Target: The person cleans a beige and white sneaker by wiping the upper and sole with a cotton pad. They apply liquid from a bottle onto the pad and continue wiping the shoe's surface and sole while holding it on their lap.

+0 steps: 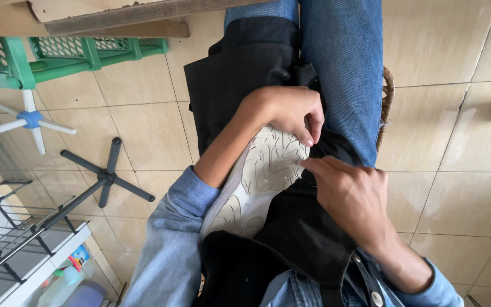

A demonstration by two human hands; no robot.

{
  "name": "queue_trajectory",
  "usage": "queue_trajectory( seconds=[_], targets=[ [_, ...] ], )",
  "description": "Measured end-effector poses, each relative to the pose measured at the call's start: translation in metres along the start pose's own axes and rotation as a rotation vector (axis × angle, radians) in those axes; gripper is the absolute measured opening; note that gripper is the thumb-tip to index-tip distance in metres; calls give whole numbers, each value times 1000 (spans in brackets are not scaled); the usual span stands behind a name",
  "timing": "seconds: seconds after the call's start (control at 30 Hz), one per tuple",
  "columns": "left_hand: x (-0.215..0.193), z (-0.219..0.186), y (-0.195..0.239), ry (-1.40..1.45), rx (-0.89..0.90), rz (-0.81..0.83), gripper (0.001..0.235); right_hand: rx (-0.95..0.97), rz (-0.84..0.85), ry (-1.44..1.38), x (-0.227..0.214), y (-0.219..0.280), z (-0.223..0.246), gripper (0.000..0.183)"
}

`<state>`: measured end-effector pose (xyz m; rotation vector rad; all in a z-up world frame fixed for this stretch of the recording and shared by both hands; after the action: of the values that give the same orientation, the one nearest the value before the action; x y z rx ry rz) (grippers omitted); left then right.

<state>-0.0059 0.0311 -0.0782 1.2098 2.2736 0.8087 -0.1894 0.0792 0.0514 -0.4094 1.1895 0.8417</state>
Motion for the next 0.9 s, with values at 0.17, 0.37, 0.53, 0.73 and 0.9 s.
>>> queue_trajectory(
  seconds=[0.17,0.37,0.53,0.73,0.9],
  targets=[
    [5,8,-5,-9,-11,-7,17,43,38,62,17,8,9,17],
    [-6,-6,11,-13,46,15,21,193,273,-289,-10,-14,-31,16],
    [-7,-5,12,-3,37,-6,21,131,104,-385,2,-8,-18,21],
    [-1,1,5,-1,-4,-22,20,73,74,-76,19,5,-3,11],
    [4,7,-5,13,-6,-25,19,89,144,-15,11,5,-4,17]
  ],
)
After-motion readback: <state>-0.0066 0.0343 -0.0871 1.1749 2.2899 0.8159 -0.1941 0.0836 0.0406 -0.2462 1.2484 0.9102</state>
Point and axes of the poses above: each hand's wrist, its own y-axis away from the middle knuckle, its own x-axis out of the palm, z = x × y, the point moved 3 cm from there along -y, towards the middle knuckle, and after that the axes turned 4 degrees about -x, right-handed, at the moved point
